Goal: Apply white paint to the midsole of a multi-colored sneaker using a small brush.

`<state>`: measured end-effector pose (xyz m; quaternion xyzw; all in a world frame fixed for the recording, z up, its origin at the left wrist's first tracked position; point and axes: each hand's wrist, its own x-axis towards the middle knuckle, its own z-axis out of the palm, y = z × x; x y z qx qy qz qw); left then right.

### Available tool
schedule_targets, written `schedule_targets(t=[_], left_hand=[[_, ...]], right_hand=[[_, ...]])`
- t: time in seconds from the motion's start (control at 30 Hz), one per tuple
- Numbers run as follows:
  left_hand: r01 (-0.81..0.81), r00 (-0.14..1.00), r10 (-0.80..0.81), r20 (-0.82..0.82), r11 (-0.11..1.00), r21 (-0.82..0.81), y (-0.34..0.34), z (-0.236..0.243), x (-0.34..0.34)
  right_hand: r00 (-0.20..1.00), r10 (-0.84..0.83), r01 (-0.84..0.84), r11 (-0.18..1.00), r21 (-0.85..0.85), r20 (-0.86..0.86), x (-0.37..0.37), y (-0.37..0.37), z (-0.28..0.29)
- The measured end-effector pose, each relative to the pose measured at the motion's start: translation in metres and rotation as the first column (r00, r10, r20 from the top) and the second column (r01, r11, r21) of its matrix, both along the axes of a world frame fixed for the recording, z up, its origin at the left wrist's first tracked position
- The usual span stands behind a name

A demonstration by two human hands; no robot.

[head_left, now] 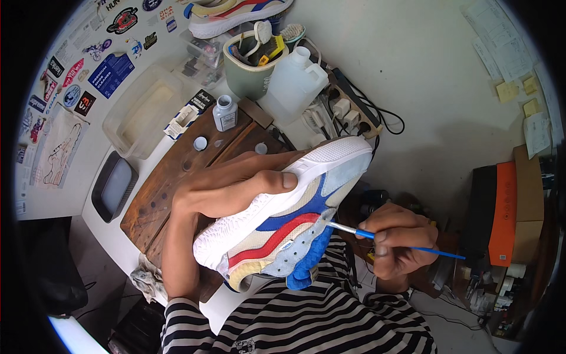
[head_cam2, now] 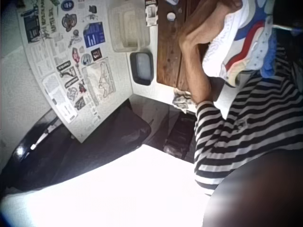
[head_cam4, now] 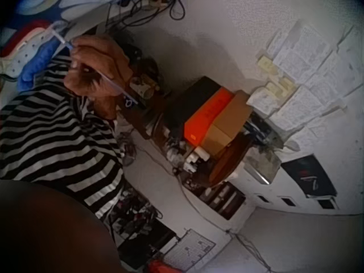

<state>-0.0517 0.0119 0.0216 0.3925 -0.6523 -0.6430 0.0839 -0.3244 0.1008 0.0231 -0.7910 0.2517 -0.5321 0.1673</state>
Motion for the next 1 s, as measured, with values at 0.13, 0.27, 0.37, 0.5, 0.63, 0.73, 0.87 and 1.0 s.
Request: schedule_targets(t=[0.13,0.27,0.37,0.5,0.63,0.73,0.87,1.0], left_hand=[[-0.003,1.000,0.003,0.007,1.000,0.008,0.000,0.001,0.000],[0.019,0.996,-0.014,-0.088,0.999,0.049,-0.003,-0.001,0.000],[0.025,0.987,-0.012,-0.162,0.996,0.080,-0.003,-0.006,-0.001],[0.038,0.985,-0.023,-0.173,0.996,0.080,-0.005,-0.007,0.000],[-0.009,0.986,0.024,-0.165,0.996,0.093,-0.003,-0.010,-0.003],[0.006,0.987,0.009,-0.160,0.995,0.097,-0.004,-0.007,-0.001],[0.029,0.988,-0.022,-0.153,0.999,0.044,-0.005,-0.012,-0.002],[0.058,0.990,-0.061,-0.126,0.998,-0.028,-0.004,-0.011,0.000]], right_hand=[[0.999,-0.011,0.012,1.000,0.008,-0.036,-0.004,-0.001,0.000],[0.998,0.046,-0.045,0.998,0.036,-0.048,0.000,0.003,0.011],[0.974,0.129,-0.126,0.992,0.026,-0.188,0.005,0.004,0.017],[0.992,-0.035,0.039,0.999,0.028,-0.120,-0.006,0.009,0.004],[0.973,0.139,-0.129,0.990,0.065,-0.183,0.001,0.005,0.017],[0.978,0.067,-0.055,0.996,0.065,-0.196,0.003,0.006,0.015],[0.997,0.001,0.002,0.999,0.035,-0.079,0.008,0.007,0.011],[0.996,-0.028,0.030,0.999,0.027,-0.081,0.009,0.007,0.008]])
